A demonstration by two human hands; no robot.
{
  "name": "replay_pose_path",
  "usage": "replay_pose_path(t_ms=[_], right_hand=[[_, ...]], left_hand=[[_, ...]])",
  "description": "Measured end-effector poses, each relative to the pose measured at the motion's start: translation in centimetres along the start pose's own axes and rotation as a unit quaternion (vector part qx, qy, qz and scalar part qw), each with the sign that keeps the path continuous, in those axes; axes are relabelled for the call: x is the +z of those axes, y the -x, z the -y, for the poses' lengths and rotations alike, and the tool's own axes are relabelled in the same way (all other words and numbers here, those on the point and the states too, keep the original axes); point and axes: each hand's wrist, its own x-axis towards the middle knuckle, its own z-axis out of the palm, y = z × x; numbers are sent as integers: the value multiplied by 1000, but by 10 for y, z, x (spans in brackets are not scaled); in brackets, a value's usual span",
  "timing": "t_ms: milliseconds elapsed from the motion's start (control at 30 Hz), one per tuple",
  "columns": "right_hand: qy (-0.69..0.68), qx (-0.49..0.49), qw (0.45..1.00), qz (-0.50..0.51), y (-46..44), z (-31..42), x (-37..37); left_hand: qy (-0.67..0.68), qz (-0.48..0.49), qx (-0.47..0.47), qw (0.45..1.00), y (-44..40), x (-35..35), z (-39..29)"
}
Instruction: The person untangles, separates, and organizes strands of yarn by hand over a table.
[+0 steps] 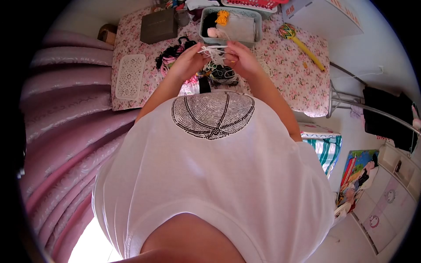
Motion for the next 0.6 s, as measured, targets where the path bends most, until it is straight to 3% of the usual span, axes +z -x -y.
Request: replay_pose_path(t_ms=[67, 167, 267, 367, 467, 600], right_hand=[[240, -11, 964, -115, 3, 5, 1], [439, -51, 882, -164, -1, 0, 7], [394, -113, 892, -192, -6, -8, -3], [214, -48, 940, -262, 0, -6, 41], [396, -5, 905, -153, 0, -13, 15], [306, -2, 934, -183, 0, -8, -1]], left_hand=[[-10, 3, -3, 1000, 1, 1, 0], [-68, 60, -12, 996, -4, -15, 11], [-115, 71, -17, 991, -4, -15, 12], [-130, 14, -4, 991, -5, -7, 15], [-157, -5, 8, 987, -6, -5, 15], [-247, -38, 6, 968, -4, -4, 15]])
